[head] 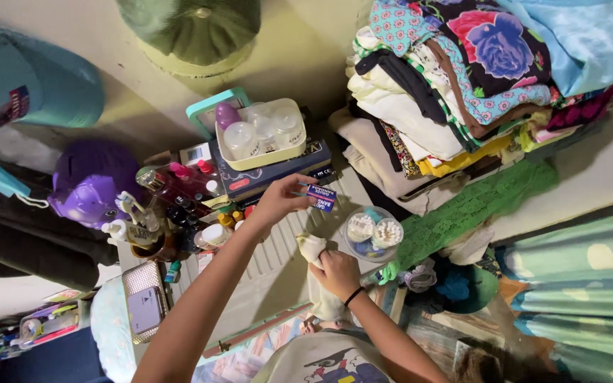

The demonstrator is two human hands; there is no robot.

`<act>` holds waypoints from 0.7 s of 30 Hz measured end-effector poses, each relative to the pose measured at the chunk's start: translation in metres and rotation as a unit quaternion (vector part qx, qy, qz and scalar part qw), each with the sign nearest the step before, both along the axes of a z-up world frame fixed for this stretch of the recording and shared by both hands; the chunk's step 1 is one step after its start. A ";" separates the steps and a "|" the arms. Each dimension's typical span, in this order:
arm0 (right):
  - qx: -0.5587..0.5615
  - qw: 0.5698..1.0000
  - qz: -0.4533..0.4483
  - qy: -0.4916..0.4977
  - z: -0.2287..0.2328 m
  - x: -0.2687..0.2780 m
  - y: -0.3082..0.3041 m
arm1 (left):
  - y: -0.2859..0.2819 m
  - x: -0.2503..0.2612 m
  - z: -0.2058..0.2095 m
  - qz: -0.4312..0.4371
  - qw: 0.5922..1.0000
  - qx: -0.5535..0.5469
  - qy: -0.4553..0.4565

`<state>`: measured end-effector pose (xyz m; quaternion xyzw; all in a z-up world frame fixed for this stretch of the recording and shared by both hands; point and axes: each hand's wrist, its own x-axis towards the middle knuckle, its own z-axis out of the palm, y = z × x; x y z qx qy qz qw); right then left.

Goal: Organizing baby care items and cleaning a dresser top.

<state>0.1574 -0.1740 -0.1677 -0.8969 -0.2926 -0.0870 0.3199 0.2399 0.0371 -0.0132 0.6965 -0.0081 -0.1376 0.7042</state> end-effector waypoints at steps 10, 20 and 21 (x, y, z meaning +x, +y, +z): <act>0.002 1.000 0.014 -0.004 0.001 0.000 -0.001 | -0.026 0.033 0.001 0.034 0.843 0.455 -0.285; 0.001 1.000 0.030 0.001 0.010 0.001 -0.005 | -0.044 0.044 -0.031 0.027 0.723 0.613 -0.315; 0.000 0.999 0.033 0.003 0.011 0.001 -0.005 | -0.045 0.042 -0.033 0.022 0.699 0.637 -0.324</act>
